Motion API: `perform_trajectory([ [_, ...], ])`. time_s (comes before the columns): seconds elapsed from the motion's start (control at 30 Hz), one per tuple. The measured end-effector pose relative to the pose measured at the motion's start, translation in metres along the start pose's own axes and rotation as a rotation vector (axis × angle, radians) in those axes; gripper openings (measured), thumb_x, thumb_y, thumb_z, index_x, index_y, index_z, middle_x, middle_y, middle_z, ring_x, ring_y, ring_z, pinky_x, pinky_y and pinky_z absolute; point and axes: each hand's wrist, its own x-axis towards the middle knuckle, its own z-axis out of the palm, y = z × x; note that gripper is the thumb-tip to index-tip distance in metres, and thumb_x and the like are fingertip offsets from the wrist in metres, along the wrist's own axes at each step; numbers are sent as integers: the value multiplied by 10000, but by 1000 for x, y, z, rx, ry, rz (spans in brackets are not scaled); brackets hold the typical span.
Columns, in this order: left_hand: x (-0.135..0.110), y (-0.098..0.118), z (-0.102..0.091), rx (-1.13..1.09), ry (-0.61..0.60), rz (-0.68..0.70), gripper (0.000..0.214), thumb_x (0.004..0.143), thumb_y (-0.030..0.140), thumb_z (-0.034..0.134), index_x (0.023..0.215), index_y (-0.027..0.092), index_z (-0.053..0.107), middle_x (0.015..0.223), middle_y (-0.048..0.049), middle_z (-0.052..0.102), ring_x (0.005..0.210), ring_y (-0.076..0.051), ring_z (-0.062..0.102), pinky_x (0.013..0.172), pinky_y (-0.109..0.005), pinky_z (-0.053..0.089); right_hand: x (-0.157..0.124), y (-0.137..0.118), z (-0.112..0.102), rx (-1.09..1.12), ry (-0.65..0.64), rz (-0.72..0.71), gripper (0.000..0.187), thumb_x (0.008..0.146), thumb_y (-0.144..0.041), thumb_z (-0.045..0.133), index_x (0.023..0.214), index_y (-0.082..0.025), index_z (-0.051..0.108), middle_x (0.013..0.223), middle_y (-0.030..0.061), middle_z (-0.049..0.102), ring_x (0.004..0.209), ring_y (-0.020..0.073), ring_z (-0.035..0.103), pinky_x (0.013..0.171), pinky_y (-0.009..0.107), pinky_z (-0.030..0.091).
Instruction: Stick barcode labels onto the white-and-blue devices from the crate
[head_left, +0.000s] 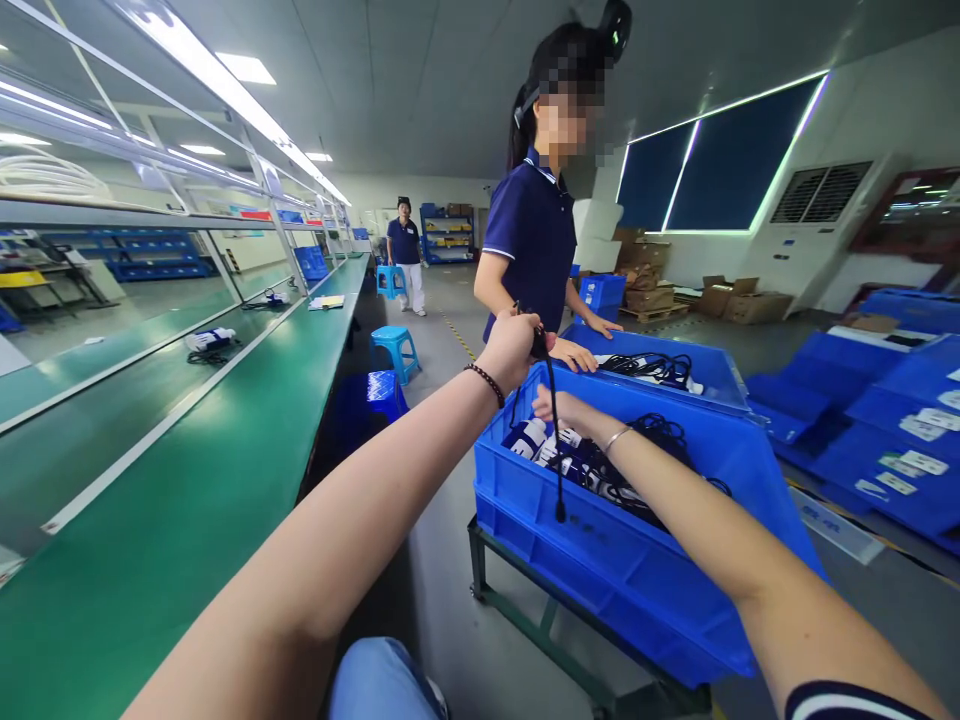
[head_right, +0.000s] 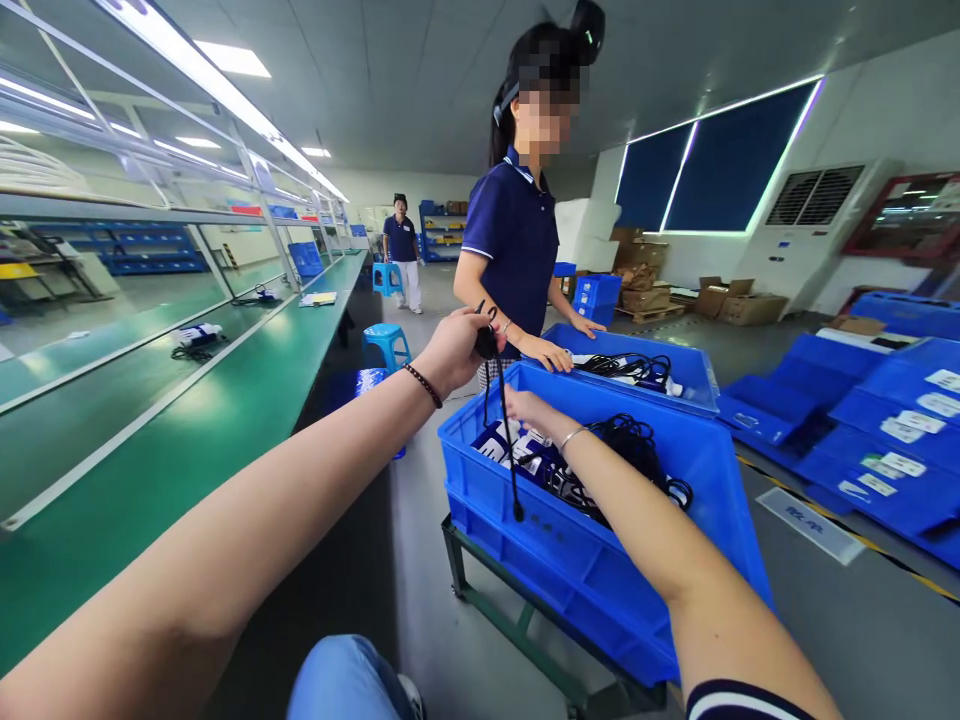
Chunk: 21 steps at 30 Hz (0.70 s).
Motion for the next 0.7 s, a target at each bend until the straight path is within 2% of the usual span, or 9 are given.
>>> perform_trajectory([
  [0.1,3,-7,19,-6,-6,65,464,883,26,419,1332,126,351,753,17,461,554,-80,535,595,-204,477,-34,-37,-15,69,-308,42,714,955,-697,173,1062,-123,582,740,96,622,658,192,611,709,403,528],
  [0.17,7,-14,28,22,-41,81,563,882,32,447,1416,132,299,818,-9,498,595,-85,553,589,-197,463,-55,-54,-25,115,-444,-21,603,964,-669,245,1121,-167,538,718,63,611,622,184,603,651,372,536],
  [0.2,8,-17,30,38,-62,80,597,886,42,463,1445,136,277,854,-24,512,616,-88,559,594,-201,464,-64,-61,-31,139,-451,-57,504,967,-619,350,1101,-169,536,667,33,579,559,161,567,567,308,515],
  [0.27,11,-25,33,68,-108,85,642,881,49,496,1473,141,264,920,-49,537,663,-94,570,642,-222,483,-74,-76,-43,199,-317,-147,350,927,-479,549,997,-136,562,545,-39,441,414,83,394,395,164,345],
  [0.37,12,-41,36,171,-210,149,707,833,28,573,1474,96,282,1018,-97,585,795,-128,611,785,-266,508,-69,-95,-61,353,44,-396,321,818,-396,692,803,-108,550,484,-105,228,385,28,133,345,137,106],
  [0.43,9,-55,38,331,-346,204,717,818,31,597,1469,78,299,1105,-135,610,927,-175,630,876,-304,504,-56,-97,-73,411,302,-616,382,791,-449,676,697,-148,459,477,-107,182,401,39,115,359,161,111],
  [0.5,4,-73,37,574,-525,282,702,870,112,591,1495,79,274,1266,-167,572,1111,-216,594,986,-335,463,-42,-85,-90,269,559,-703,429,849,-539,505,666,-186,345,492,-86,219,411,61,194,393,179,205],
  [0.6,-3,-102,24,1115,-816,328,692,984,317,489,1544,75,162,1464,-176,413,1334,-224,438,1122,-324,334,-35,-44,-129,-187,795,-539,400,894,-528,295,666,-200,320,552,-29,384,482,102,384,500,228,351],
  [0.7,-14,-123,-7,1470,-987,257,575,955,332,543,1429,27,428,1401,-216,470,1322,-296,444,1119,-376,337,-58,4,-187,-487,780,-337,326,767,-378,562,562,-193,390,505,-8,418,503,131,393,547,271,337],
])
